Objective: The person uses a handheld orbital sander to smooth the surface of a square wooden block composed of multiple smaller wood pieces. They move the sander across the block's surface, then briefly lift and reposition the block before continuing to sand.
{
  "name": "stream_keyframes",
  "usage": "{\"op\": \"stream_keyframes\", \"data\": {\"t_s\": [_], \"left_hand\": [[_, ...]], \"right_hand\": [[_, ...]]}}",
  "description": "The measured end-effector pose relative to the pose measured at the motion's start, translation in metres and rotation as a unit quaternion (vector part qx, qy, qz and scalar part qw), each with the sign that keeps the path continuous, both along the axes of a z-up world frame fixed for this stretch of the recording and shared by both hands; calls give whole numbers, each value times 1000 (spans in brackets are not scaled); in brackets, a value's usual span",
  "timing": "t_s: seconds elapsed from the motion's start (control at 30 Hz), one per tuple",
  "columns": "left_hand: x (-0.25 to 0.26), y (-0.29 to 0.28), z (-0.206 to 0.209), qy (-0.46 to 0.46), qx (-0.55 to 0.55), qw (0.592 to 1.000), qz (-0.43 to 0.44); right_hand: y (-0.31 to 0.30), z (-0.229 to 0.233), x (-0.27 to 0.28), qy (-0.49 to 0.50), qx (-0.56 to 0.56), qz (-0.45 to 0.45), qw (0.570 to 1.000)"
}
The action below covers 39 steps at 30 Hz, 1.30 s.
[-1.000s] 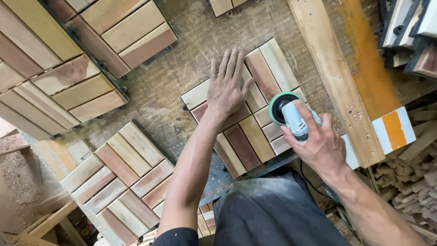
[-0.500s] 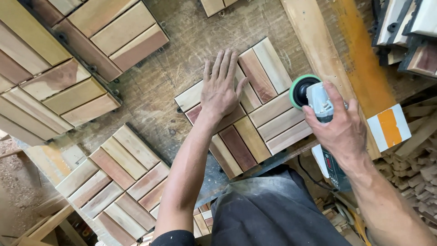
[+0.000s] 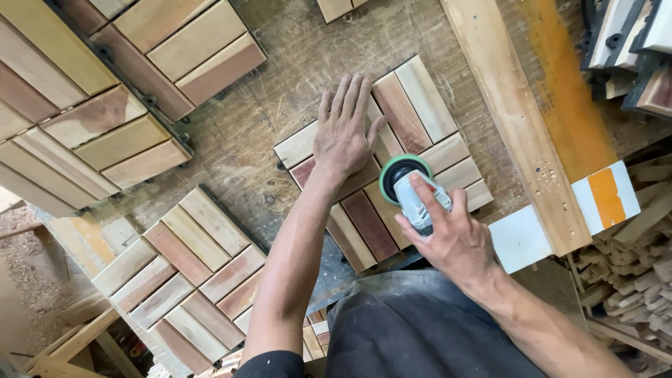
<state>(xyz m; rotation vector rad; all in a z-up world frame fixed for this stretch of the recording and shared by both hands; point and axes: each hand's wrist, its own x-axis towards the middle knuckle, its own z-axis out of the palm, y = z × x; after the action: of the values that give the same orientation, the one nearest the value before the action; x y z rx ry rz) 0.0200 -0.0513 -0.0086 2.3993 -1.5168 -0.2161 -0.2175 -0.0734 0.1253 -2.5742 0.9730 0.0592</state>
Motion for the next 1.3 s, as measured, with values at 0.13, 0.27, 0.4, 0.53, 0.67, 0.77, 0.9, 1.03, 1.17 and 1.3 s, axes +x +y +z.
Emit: {"op": "stream_keyframes", "data": {"t_s": [0.13,0.27,0.4,0.53,0.67,0.77,0.9,1.03,1.17,1.3], "left_hand": [[2,-4,-1,0,0,1000,-1],[0,-2,0,-1,-5,1000,2],[3,-1,1,6,-15,1000,1],[0,-5,1,8,-20,1000,-5],[0,-3,5,4,-14,1000,4],[0,-4,4,2,-15,1000,6],[0,-2,0,-6,-17,1000,-1],[1,-2,-3,-16,-16,1000,0],[0,-3,0,-18,-24,1000,2],[-1,-4,3,-22,-21,1000,3]], "right_hand": [[-6,0,-3,7,7,24,1000],[-32,6,-4,-2,-8,9,1000],[-70,0,-18,-11,-15,-28,999],[-84,7,-24,20,-27,-94,995],[-75,11,-27,10,-6,-115,993],[-49,4,-33,-12,-1,-87,996],[-9,-10,-33,8,-30,-44,999],[16,-13,-32,-4,-32,37,999],[8,-8,-44,8,-26,30,999],[-15,-16,-67,44,-86,-28,995]]}}
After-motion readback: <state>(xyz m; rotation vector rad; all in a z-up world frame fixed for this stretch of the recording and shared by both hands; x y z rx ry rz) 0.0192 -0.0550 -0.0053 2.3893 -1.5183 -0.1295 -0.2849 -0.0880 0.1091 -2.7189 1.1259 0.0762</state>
